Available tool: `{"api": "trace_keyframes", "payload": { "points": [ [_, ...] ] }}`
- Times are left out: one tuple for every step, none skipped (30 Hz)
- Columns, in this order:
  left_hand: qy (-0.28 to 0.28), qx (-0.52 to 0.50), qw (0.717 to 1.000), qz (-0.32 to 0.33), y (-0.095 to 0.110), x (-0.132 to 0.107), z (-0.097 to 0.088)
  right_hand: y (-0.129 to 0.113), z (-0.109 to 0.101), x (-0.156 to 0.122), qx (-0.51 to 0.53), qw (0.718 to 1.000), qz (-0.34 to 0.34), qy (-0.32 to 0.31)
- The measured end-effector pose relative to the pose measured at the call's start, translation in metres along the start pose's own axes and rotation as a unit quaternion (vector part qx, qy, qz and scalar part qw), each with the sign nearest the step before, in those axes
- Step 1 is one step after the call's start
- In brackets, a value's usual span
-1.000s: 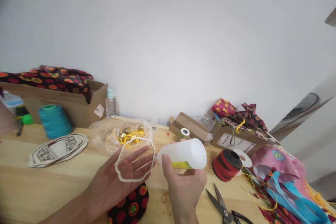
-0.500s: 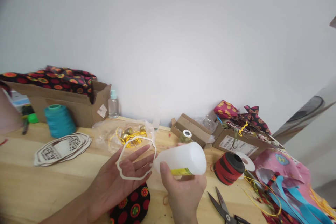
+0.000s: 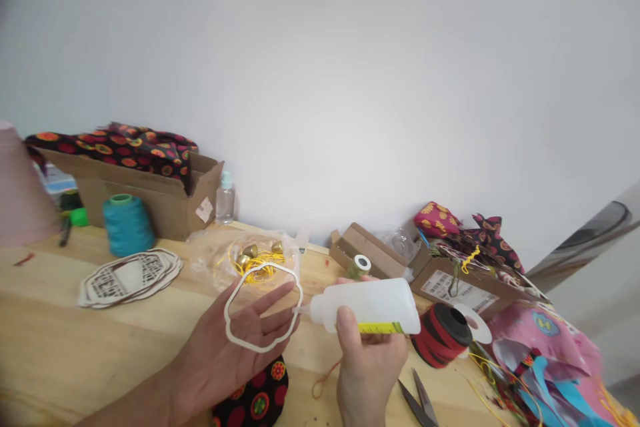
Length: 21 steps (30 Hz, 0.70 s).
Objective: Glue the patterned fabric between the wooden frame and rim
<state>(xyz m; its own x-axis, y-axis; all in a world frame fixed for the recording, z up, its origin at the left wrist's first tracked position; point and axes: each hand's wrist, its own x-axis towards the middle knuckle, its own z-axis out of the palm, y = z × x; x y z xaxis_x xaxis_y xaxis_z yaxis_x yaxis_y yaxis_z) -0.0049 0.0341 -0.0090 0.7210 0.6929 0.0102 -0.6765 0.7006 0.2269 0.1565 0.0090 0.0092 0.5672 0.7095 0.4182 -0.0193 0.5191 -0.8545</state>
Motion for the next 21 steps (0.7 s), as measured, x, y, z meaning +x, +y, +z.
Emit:
{"api": "trace_keyframes", "payload": {
  "points": [
    [0.000,-0.003,1.000,-0.001,0.000,0.000,0.000,0.000,-0.001,0.000,0.005,1.000,-0.001,-0.005],
    [0.000,-0.007,1.000,-0.001,0.000,0.000,0.000,0.000,-0.001,0.000,0.010,1.000,-0.001,-0.010],
    [-0.002,-0.010,1.000,-0.001,0.001,0.000,0.000,0.000,-0.001,0.000,0.015,1.000,0.000,-0.014],
    [-0.004,-0.013,1.000,0.001,0.001,0.000,0.000,0.000,-0.001,0.000,0.022,1.000,0.002,-0.018],
    [-0.006,-0.016,1.000,0.004,0.001,0.000,-0.001,-0.001,-0.001,0.000,0.032,0.999,0.005,-0.022],
    [-0.007,-0.017,1.000,0.005,0.001,0.000,-0.001,-0.002,-0.001,0.001,0.043,0.999,0.008,-0.025],
    [-0.009,-0.019,1.000,0.007,0.001,0.000,-0.001,-0.002,0.000,0.001,0.053,0.998,0.012,-0.027],
    [-0.009,-0.020,1.000,0.006,0.001,-0.001,-0.001,-0.003,0.000,0.001,0.061,0.998,0.015,-0.027],
    [-0.009,-0.021,1.000,0.005,0.001,-0.001,-0.001,-0.004,0.001,0.001,0.065,0.997,0.019,-0.026],
    [-0.009,-0.021,1.000,0.004,0.001,-0.001,-0.001,-0.004,0.001,0.001,0.065,0.997,0.021,-0.024],
    [-0.009,-0.021,1.000,0.003,0.001,-0.001,0.000,-0.004,0.002,0.001,0.061,0.998,0.020,-0.021],
    [-0.010,-0.020,1.000,0.003,0.001,-0.001,0.000,-0.005,0.002,0.001,0.055,0.998,0.017,-0.014],
    [-0.011,-0.019,1.000,0.003,0.001,-0.001,0.000,-0.005,0.002,0.002,0.050,0.999,0.012,-0.005],
    [-0.012,-0.018,1.000,0.003,0.001,-0.001,0.001,-0.006,0.002,0.002,0.048,0.999,0.005,0.004],
    [-0.014,-0.017,1.000,0.004,0.000,-0.001,0.001,-0.007,0.003,0.002,0.048,0.999,-0.002,0.012],
    [-0.018,-0.015,1.000,0.004,0.000,-0.001,0.001,-0.008,0.003,0.002,0.050,0.999,-0.007,0.020],
    [-0.023,-0.013,1.000,0.004,0.000,-0.001,0.001,-0.010,0.003,0.002,0.053,0.998,-0.009,0.024],
    [-0.028,-0.011,1.000,0.005,0.000,0.000,0.001,-0.012,0.003,0.003,0.056,0.998,-0.010,0.027],
    [-0.033,-0.009,0.999,0.006,0.000,0.000,0.000,-0.013,0.003,0.003,0.057,0.998,-0.013,0.028],
    [-0.036,-0.007,0.999,0.008,0.000,0.000,0.000,-0.015,0.003,0.002,0.055,0.998,-0.018,0.028],
    [-0.036,-0.005,0.999,0.010,0.000,0.001,-0.001,-0.016,0.002,0.002,0.051,0.998,-0.025,0.027]
  ]
}}
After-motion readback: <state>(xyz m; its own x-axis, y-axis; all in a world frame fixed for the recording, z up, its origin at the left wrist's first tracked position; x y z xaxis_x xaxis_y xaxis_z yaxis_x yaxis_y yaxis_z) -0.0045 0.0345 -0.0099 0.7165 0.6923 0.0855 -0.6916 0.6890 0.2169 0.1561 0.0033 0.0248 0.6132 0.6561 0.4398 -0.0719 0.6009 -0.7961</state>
